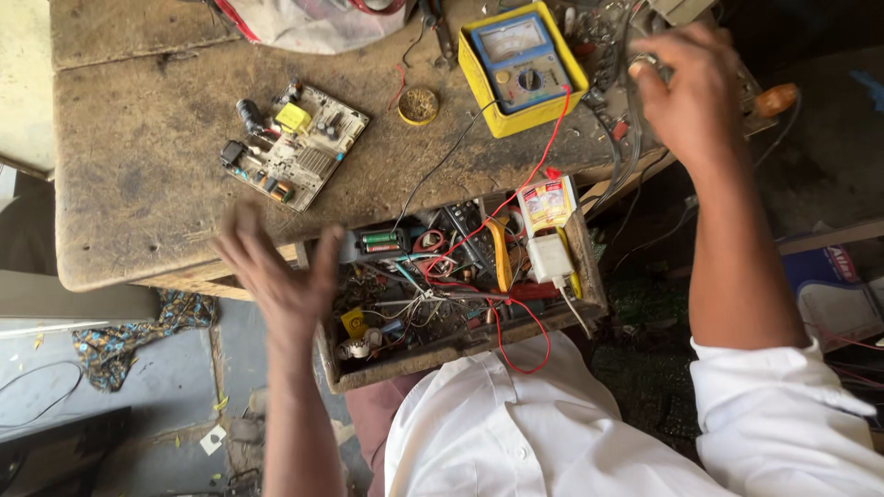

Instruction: The person repairs a circuit board at a workbench. They handle small components, flip the board over, solder the board with a soldering iron, touch multimeter probes to the board to test it, and press a component onto the board.

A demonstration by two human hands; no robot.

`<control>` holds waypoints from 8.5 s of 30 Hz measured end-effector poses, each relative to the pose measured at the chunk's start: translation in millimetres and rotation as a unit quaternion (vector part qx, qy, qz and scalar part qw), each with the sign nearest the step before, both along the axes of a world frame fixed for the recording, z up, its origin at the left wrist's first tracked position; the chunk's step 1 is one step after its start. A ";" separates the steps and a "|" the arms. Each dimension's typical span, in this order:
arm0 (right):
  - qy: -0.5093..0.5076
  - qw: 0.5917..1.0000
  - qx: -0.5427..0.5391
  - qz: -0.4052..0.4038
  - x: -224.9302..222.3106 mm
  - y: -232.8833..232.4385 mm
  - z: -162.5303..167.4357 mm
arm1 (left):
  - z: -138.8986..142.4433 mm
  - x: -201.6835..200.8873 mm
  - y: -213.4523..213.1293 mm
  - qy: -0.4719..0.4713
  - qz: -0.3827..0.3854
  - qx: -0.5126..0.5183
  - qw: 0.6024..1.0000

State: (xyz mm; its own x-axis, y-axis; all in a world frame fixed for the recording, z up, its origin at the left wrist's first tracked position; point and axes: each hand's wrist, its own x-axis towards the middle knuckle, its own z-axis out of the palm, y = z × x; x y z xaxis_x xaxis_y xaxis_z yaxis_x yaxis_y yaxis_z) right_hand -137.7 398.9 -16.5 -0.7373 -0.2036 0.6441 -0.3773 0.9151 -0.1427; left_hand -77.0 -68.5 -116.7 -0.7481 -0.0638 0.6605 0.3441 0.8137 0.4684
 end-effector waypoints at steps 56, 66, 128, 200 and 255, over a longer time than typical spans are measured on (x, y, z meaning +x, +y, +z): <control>-0.239 0.815 -0.500 0.171 87.3 -170.7 -36.4 | 34.3 -28.6 -70.8 -0.093 -0.075 -0.036 0.992; -0.028 0.997 -0.046 -0.060 17.5 -48.8 -56.7 | 31.6 -48.8 -56.5 -0.092 -0.065 -0.076 0.991; -0.170 0.741 -0.600 0.250 93.9 -57.3 -78.7 | 4.7 -47.7 -24.9 -0.080 -0.045 -0.095 0.991; -0.223 0.916 -0.243 0.228 -180.5 -311.2 -22.0 | 68.5 -156.8 -130.6 -0.041 -0.097 0.036 0.994; -0.171 0.951 -0.205 0.158 -117.2 -276.2 16.6 | 135.6 -89.0 -77.3 -0.144 -0.062 -0.035 0.987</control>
